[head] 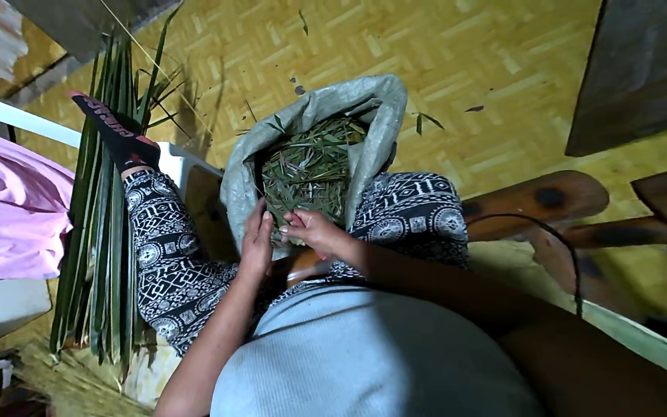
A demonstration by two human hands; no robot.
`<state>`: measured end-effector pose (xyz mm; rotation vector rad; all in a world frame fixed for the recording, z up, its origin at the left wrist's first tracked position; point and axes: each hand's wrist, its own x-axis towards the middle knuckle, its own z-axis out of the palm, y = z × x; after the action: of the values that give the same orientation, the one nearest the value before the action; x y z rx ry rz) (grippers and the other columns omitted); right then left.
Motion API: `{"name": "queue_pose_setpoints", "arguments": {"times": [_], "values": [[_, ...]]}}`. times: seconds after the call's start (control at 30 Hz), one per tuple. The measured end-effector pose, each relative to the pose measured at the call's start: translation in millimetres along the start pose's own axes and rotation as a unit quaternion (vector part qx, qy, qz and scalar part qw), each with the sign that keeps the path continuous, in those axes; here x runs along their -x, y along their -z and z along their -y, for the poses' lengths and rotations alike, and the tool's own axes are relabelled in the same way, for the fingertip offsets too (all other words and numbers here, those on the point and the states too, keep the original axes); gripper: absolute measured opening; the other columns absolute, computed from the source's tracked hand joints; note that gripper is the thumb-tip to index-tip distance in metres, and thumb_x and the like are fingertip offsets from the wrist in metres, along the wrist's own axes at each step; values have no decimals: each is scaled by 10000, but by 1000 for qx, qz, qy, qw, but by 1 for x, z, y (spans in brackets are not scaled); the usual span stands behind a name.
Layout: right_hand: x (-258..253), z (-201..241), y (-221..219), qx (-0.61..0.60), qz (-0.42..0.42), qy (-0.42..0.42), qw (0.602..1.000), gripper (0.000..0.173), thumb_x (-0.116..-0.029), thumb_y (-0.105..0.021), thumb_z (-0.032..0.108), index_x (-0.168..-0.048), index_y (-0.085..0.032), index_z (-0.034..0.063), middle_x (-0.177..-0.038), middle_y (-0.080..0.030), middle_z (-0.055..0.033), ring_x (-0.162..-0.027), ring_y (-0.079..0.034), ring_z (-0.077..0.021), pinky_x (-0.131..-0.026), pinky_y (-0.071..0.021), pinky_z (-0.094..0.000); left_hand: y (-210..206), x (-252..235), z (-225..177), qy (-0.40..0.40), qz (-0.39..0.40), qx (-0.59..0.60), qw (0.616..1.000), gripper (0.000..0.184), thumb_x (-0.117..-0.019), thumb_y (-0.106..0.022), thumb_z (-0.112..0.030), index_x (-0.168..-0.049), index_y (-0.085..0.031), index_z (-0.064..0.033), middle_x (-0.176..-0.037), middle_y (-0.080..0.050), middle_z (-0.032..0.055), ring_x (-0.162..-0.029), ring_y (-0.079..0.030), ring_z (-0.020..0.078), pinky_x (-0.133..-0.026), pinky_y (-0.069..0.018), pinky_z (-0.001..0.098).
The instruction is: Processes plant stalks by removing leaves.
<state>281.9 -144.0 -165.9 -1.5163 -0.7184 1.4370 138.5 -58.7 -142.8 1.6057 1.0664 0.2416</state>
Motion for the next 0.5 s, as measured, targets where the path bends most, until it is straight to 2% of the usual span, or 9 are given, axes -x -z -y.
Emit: {"name": "queue_pose_setpoints", "arguments": {"times": [0.03,0.07,0.13,0.2,0.27,0.33,0.4,0.47,0.5], "values": [[0,1,5,8,18,2,1000,203,-1026,-635,130,-1176,-602,-3,-852,-687,-37,-707,-582,-49,-673,-481,-234,6,0,4,-83,-47,-123,988,520,-1118,-377,-279,-1586,-368,-52,-1636,-359,168,-1494,-377,294,-1207,-332,510],[0,1,10,14,41,10,999,173,-1018,-640,109,-1145,-613,-5,-847,-688,-35,-700,-591,-42,-668,-489,-221,13,-2,9,-166,-108,-238,951,524,-1088,-441,-242,-1558,-402,-13,-1631,-338,238,-1500,-356,387,-1193,-326,579],[0,1,20,21,91,23,995,122,-993,-652,56,-1093,-636,-11,-805,-679,-21,-665,-590,-21,-638,-486,-190,29,-6,12,-284,-193,-387,856,519,-1000,-583,-196,-1498,-518,-69,-1609,-343,302,-1491,-313,514,-1165,-274,693],[2,6,29,31,136,17,990,75,-990,-647,41,-1055,-638,5,-764,-664,17,-633,-571,11,-601,-456,-157,44,-6,7,-324,-202,-466,798,453,-981,-604,-178,-1433,-617,-185,-1595,-409,249,-1497,-297,527,-1155,-194,749],[2,9,37,30,156,17,987,50,-986,-636,21,-1034,-643,8,-737,-652,30,-598,-553,28,-555,-432,-135,56,-5,1,-337,-153,-488,790,333,-973,-611,-124,-1280,-730,-176,-1493,-568,171,-1473,-359,516,-1145,-151,795],[0,9,45,38,164,16,986,67,-978,-626,-4,-1040,-650,-2,-723,-633,34,-621,-564,7,-619,-473,-163,63,-3,-4,-342,-88,-498,792,274,-964,-617,-62,-1186,-767,-119,-1267,-715,152,-1361,-518,485,-1140,-237,765],[-5,7,52,60,156,10,986,105,-980,-623,4,-1077,-658,-16,-770,-631,19,-671,-587,-17,-689,-514,-204,66,-2,-6,-344,-21,-513,786,234,-966,-631,-54,-1154,-769,-69,-1053,-758,166,-1120,-684,426,-1038,-432,672],[-11,6,58,99,97,4,990,150,-1007,-622,57,-1127,-666,-21,-927,-669,-52,-774,-613,-64,-754,-542,-264,65,1,-5,-325,29,-508,797,210,-961,-643,-50,-1128,-768,-23,-940,-746,193,-921,-730,395,-851,-540,602],[-14,4,61,118,43,-5,992,195,-1023,-622,106,-1171,-669,-12,-1021,-679,-99,-844,-609,-115,-782,-516,-321,62,4,-6,-285,49,-503,815,214,-969,-634,-48,-1135,-762,-7,-949,-745,214,-901,-737,403,-815,-557,598]]}}
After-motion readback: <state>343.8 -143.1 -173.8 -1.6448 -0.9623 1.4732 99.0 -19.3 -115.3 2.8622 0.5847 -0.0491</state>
